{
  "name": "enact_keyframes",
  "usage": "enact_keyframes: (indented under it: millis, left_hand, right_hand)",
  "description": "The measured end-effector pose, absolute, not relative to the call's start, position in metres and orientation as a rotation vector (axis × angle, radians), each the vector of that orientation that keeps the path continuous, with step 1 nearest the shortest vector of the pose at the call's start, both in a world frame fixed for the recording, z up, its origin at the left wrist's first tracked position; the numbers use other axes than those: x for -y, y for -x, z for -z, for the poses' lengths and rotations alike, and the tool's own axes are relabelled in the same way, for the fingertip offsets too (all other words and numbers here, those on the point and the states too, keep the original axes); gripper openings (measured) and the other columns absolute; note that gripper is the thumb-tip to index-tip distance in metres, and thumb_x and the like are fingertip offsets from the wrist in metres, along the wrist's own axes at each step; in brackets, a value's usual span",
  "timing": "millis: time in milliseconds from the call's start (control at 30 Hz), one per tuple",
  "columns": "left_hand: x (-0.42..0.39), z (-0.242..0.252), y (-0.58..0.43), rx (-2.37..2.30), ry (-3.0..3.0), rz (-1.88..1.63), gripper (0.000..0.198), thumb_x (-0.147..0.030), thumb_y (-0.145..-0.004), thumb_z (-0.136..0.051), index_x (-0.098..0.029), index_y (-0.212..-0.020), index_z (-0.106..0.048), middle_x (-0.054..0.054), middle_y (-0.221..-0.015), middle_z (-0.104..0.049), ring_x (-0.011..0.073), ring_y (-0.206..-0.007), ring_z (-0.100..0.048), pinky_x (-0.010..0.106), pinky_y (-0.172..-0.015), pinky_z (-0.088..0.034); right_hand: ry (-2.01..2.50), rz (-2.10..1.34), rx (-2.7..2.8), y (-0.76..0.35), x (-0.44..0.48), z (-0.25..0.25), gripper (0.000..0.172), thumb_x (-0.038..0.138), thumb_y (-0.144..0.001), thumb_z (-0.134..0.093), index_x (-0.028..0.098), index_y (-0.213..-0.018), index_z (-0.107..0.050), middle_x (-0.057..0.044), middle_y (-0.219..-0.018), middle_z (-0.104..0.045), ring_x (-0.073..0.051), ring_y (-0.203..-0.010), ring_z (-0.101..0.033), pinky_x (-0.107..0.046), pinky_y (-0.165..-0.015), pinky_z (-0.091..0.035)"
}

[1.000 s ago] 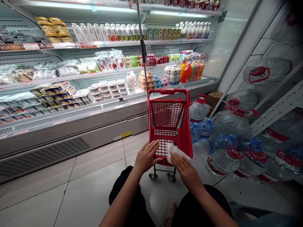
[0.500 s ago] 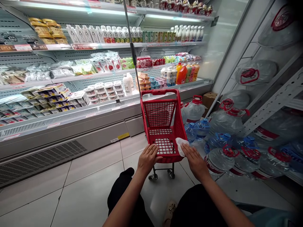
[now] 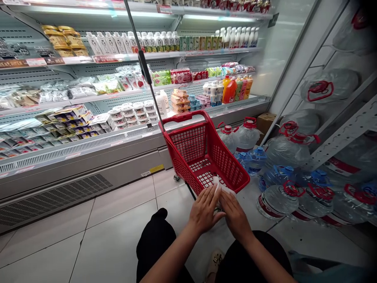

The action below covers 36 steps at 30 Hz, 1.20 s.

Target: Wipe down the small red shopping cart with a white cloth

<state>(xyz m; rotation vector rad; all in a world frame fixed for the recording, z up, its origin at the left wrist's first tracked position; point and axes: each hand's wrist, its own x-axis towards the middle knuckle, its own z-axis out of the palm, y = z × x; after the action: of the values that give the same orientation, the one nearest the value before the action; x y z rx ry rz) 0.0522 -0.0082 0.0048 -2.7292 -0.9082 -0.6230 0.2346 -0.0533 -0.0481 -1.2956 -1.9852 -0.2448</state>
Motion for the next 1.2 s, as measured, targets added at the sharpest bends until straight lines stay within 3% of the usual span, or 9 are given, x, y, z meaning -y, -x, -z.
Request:
enact_keyframes:
  millis: [167, 267, 433, 533, 667, 833, 933, 1067, 1200]
  left_hand:
    - [-0.032, -0.015, -0.025, 0.984, 2.652, 0.599, 0.072, -0.062, -0.102, -0.045, -0.031, -0.165, -0.026, 0.001, -0.173, -0.022, 0.0269, -0.160, -0.018, 0.047, -0.130, -0.022]
    - [-0.056, -0.020, -0.013, 1.100, 2.586, 0.610, 0.062, -0.052, -0.105, -0.048, -0.036, -0.162, -0.032, -0.002, -0.171, -0.027, 0.0267, -0.159, -0.020, 0.050, -0.130, -0.022]
    - [-0.059, -0.016, -0.019, 1.093, 2.591, 0.625, 0.056, -0.046, -0.106, -0.048, -0.033, -0.159, -0.039, -0.002, -0.170, -0.030, 0.0265, -0.159, -0.021, 0.049, -0.130, -0.024]
    - [-0.052, -0.012, -0.029, 1.109, 2.598, 0.655, 0.055, -0.046, -0.105, -0.049, -0.033, -0.158, -0.041, -0.002, -0.171, -0.029, 0.0278, -0.159, -0.020, 0.051, -0.130, -0.023]
    - [-0.046, -0.014, -0.038, 1.106, 2.612, 0.662, 0.057, -0.046, -0.104, -0.051, -0.033, -0.158, -0.041, -0.002, -0.171, -0.029, 0.0290, -0.159, -0.021, 0.054, -0.130, -0.024]
    - [-0.037, -0.017, -0.041, 1.053, 2.634, 0.640, 0.060, -0.043, -0.104, -0.052, -0.036, -0.162, -0.033, -0.003, -0.171, -0.028, 0.0271, -0.158, -0.024, 0.053, -0.129, -0.025]
    - [-0.033, -0.017, -0.042, 1.040, 2.638, 0.644, 0.060, -0.040, -0.105, -0.052, -0.036, -0.161, -0.034, -0.003, -0.171, -0.029, 0.0261, -0.158, -0.025, 0.053, -0.130, -0.023]
    - [-0.033, -0.019, -0.041, 1.043, 2.648, 0.635, 0.059, -0.039, -0.106, -0.049, -0.037, -0.162, -0.031, -0.004, -0.171, -0.028, 0.0253, -0.158, -0.025, 0.053, -0.131, -0.020]
    - [-0.032, -0.022, -0.040, 1.023, 2.653, 0.625, 0.063, -0.040, -0.106, -0.049, -0.038, -0.164, -0.024, -0.005, -0.171, -0.027, 0.0243, -0.158, -0.026, 0.051, -0.131, -0.022]
  right_hand:
    - [1.340, 0.113, 2.025, -0.288, 0.044, 0.035, 0.046, 0.028, -0.106, -0.049, 0.031, -0.152, -0.050, -0.004, -0.143, -0.065, -0.025, -0.137, -0.057, -0.055, -0.124, -0.034]
    - [1.305, -0.092, 1.948, -0.317, 0.037, 0.025, 0.030, 0.036, -0.105, -0.050, 0.030, -0.130, -0.067, -0.003, -0.128, -0.073, -0.024, -0.122, -0.067, -0.051, -0.116, -0.045]
    - [1.606, -0.019, 1.491, -0.356, 0.023, -0.004, 0.032, 0.052, -0.100, -0.055, 0.025, -0.108, -0.070, -0.007, -0.105, -0.076, -0.025, -0.092, -0.071, -0.037, -0.080, -0.056]
    - [1.683, 0.287, 1.328, -0.370, 0.008, -0.020, 0.034, 0.053, -0.097, -0.056, 0.023, -0.103, -0.069, -0.009, -0.101, -0.073, -0.027, -0.092, -0.067, -0.038, -0.081, -0.053]
    - [1.651, 0.382, 1.556, -0.364, -0.007, -0.014, 0.027, 0.038, -0.100, -0.050, 0.027, -0.110, -0.073, -0.008, -0.112, -0.071, -0.028, -0.104, -0.064, -0.039, -0.087, -0.053]
    - [1.526, 0.108, 1.736, -0.350, 0.003, 0.018, 0.036, 0.034, -0.102, -0.047, 0.030, -0.127, -0.071, -0.007, -0.126, -0.069, -0.026, -0.115, -0.065, -0.041, -0.096, -0.055]
    - [1.505, 0.057, 1.785, -0.360, 0.014, 0.026, 0.040, 0.035, -0.104, -0.046, 0.032, -0.139, -0.065, -0.005, -0.142, -0.064, -0.028, -0.133, -0.057, -0.049, -0.111, -0.048]
    - [1.534, 0.076, 1.930, -0.378, 0.021, 0.030, 0.046, 0.035, -0.108, -0.040, 0.033, -0.152, -0.051, 0.000, -0.156, -0.053, -0.029, -0.154, -0.032, -0.059, -0.123, -0.032]
    - [1.494, 0.099, 1.959, -0.360, 0.035, 0.038, 0.052, 0.029, -0.109, -0.036, 0.032, -0.161, -0.035, -0.001, -0.160, -0.047, -0.024, -0.151, -0.039, -0.054, -0.126, -0.032]
